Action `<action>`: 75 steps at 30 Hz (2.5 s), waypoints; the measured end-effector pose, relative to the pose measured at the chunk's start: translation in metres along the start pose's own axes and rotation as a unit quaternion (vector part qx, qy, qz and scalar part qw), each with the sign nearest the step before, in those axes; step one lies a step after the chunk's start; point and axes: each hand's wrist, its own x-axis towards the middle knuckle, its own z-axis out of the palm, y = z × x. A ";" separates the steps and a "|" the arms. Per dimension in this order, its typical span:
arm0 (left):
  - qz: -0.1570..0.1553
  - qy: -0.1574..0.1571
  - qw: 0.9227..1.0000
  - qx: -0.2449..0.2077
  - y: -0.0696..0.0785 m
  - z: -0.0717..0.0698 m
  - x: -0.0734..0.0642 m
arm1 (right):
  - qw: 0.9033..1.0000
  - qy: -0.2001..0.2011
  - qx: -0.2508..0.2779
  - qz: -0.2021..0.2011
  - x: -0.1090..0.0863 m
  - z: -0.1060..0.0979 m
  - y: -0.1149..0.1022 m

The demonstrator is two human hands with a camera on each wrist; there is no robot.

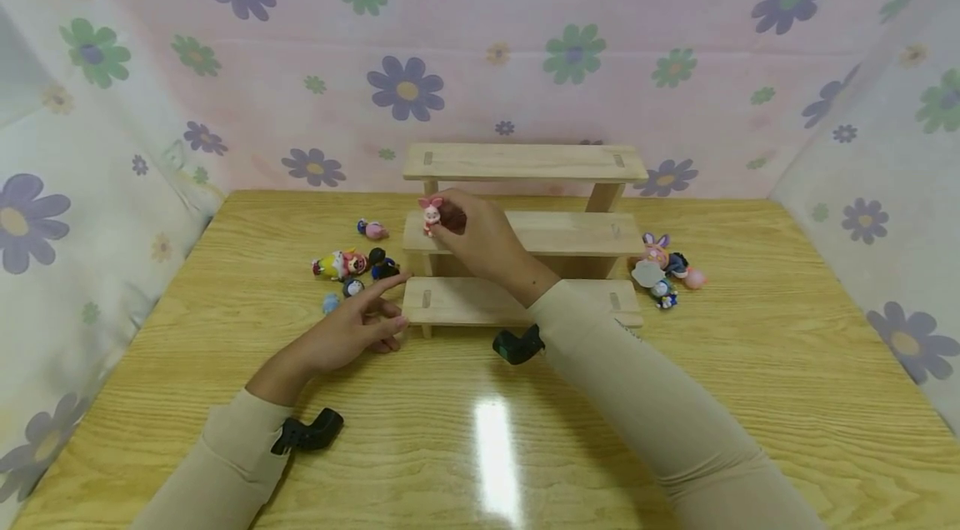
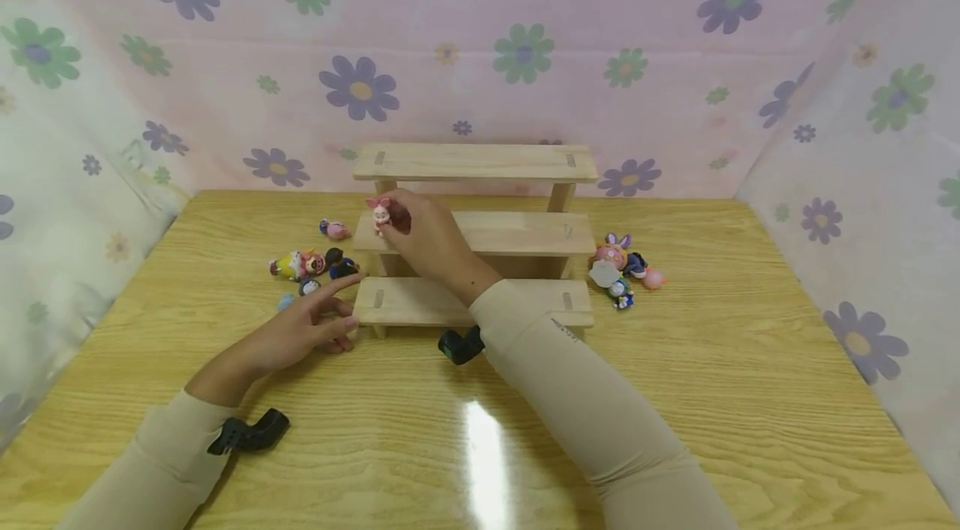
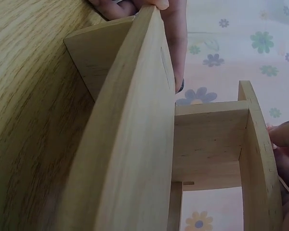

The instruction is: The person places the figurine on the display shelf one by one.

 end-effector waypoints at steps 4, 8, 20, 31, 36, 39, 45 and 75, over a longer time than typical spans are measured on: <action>0.003 -0.003 1.000 0.003 -0.003 0.000 0.000 | 1.000 -0.006 -0.001 0.008 -0.001 0.000 0.000; 0.005 -0.005 1.000 0.006 -0.003 0.000 0.002 | 1.000 -0.004 -0.005 0.004 -0.003 -0.002 0.001; -0.002 0.001 1.000 0.008 -0.001 0.001 0.000 | 0.998 0.053 -0.010 -0.043 -0.024 -0.020 0.013; 0.004 -0.002 1.000 0.008 -0.003 0.000 -0.001 | 0.994 0.088 -0.045 -0.041 -0.062 -0.049 0.027; 0.009 -0.007 1.000 0.009 -0.002 0.000 0.000 | 0.987 0.122 -0.086 -0.064 -0.080 -0.061 0.038; 0.007 -0.007 1.000 0.008 -0.002 0.000 0.000 | 0.980 0.142 -0.113 -0.077 -0.089 -0.068 0.045; 0.010 -0.007 1.000 0.011 -0.002 0.000 0.000 | 0.968 0.166 -0.164 -0.092 -0.106 -0.083 0.053; 0.003 -0.004 1.000 0.014 -0.002 0.000 0.000 | 0.946 0.251 -0.206 0.024 -0.133 -0.161 0.118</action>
